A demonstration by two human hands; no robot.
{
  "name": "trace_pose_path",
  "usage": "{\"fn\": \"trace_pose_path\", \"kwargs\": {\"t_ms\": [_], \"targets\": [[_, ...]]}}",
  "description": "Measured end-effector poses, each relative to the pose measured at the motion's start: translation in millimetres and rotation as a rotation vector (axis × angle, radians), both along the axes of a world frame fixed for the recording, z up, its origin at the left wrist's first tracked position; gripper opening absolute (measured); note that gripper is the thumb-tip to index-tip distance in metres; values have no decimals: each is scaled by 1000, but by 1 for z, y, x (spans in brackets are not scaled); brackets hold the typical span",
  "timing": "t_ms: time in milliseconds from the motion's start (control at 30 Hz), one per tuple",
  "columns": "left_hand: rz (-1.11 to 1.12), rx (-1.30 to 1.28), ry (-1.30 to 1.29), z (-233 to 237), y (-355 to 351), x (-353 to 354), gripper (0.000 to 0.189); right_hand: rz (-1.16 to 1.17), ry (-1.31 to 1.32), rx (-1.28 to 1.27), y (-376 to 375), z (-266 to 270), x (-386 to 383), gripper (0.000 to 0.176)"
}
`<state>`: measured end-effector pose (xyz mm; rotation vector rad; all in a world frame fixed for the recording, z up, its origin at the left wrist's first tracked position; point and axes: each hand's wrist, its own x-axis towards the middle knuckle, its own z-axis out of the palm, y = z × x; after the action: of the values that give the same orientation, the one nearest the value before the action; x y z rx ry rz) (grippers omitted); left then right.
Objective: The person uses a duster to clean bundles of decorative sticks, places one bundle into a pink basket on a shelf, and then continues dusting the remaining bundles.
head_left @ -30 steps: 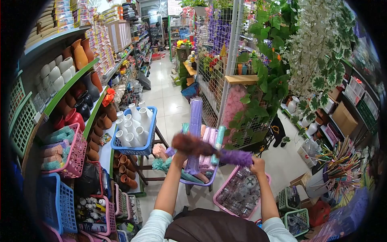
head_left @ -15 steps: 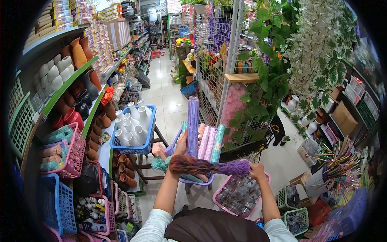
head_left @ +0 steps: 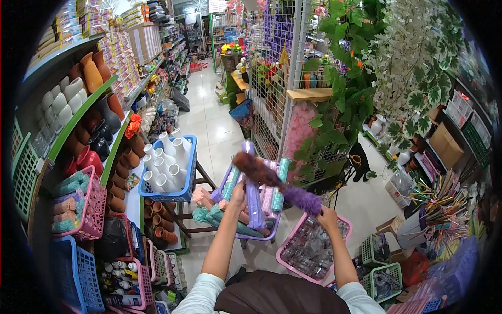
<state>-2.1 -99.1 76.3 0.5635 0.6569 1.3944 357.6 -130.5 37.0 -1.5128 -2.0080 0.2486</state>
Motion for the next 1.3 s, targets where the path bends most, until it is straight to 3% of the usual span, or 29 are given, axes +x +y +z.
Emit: {"fn": "trace_pose_path", "kwargs": {"t_ms": [33,67,100,167,200,267,300,367,600,767,1067,1100,1200,1300], "targets": [[76,13,-49,-14,5,-5,52,41,-23,-23,-8,-12,3,23],[-15,74,128,-31,0,-16,53,61,-49,-50,-15,-24,6,24],[-76,132,110,-25,-10,-22,53,82,-75,-75,-20,-39,11,24],[48,-11,88,-27,-9,-17,50,103,-77,-113,-25,-73,17,26],[232,-214,84,-30,-2,-8,47,76,-17,-161,-22,-80,14,27],[129,-122,17,-30,4,-1,40,15,103,-260,-23,-88,-3,30],[44,-139,30,-34,1,-2,36,-30,64,-303,-21,-84,-12,30],[18,-168,7,-35,-3,6,38,-58,234,-254,-19,-56,-48,29],[37,-239,19,-34,-11,32,40,-76,382,-360,22,-74,-151,32],[-3,-220,30,-43,-11,36,39,-107,274,-488,18,-63,-193,31],[-27,-200,9,-38,-14,19,39,43,-29,-482,17,-17,-181,29],[4,-199,4,-32,-13,18,39,38,-5,-361,19,-13,-185,28],[86,-182,-15,-10,-14,11,38,234,376,-304,27,8,-198,33],[156,-151,-56,13,-15,-8,36,388,821,-738,23,47,-219,33]]}}
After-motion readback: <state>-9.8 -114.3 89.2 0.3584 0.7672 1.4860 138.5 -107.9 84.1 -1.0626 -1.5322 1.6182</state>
